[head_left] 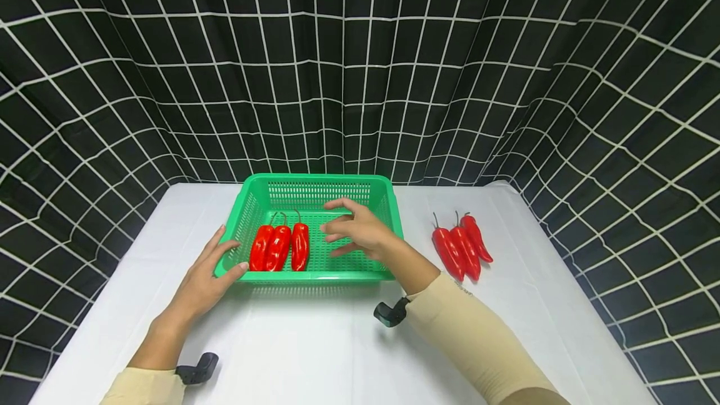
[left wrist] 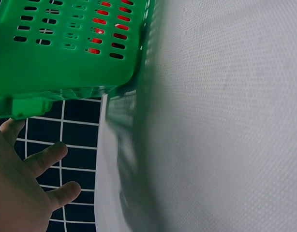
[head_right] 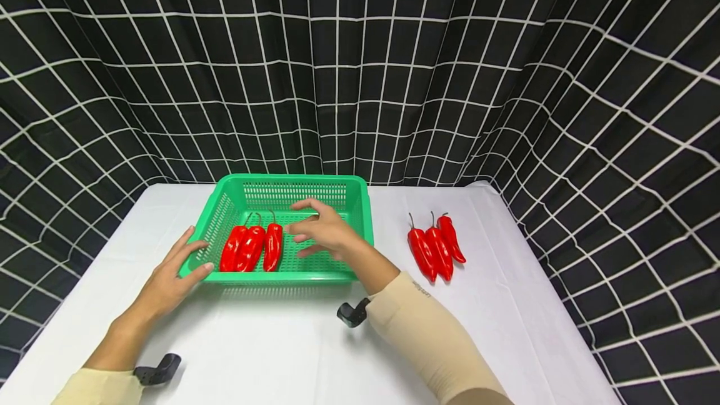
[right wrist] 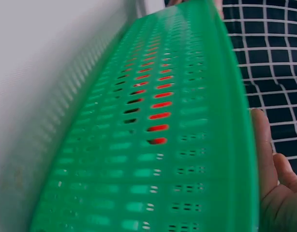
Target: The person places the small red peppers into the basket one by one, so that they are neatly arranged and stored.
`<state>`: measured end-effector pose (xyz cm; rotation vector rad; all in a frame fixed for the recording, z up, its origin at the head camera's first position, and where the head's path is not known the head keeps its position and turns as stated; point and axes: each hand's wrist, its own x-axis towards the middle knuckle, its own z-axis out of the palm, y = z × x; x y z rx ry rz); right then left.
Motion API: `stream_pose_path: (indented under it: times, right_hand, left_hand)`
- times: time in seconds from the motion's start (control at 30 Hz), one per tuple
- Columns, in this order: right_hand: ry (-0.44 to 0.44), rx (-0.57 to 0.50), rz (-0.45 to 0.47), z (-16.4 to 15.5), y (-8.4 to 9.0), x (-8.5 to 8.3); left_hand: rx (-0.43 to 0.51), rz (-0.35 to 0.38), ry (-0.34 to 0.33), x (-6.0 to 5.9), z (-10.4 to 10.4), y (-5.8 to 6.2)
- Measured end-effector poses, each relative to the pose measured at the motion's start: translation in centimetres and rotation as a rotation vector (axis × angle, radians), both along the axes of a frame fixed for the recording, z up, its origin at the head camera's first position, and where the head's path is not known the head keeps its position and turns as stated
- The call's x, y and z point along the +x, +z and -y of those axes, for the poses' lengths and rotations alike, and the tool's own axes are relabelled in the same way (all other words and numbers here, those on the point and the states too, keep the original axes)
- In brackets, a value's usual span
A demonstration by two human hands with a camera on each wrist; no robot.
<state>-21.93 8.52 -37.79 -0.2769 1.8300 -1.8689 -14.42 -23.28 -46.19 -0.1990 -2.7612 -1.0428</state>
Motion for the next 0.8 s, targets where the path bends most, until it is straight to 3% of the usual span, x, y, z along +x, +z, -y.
stream_pose_path:
  times: [0.33, 0.8]
  right_hand:
    - [-0.019, -0.091, -0.036, -2.1, 1.4, 1.2]
    - [-0.05, -0.166, -0.068, -4.5, 1.8, 2.9]
  left_hand:
    - [0.0, -0.015, 0.0, -0.1, 0.2, -0.4]
    - [0.001, -0.019, 0.003, -0.2, 0.2, -0.6]
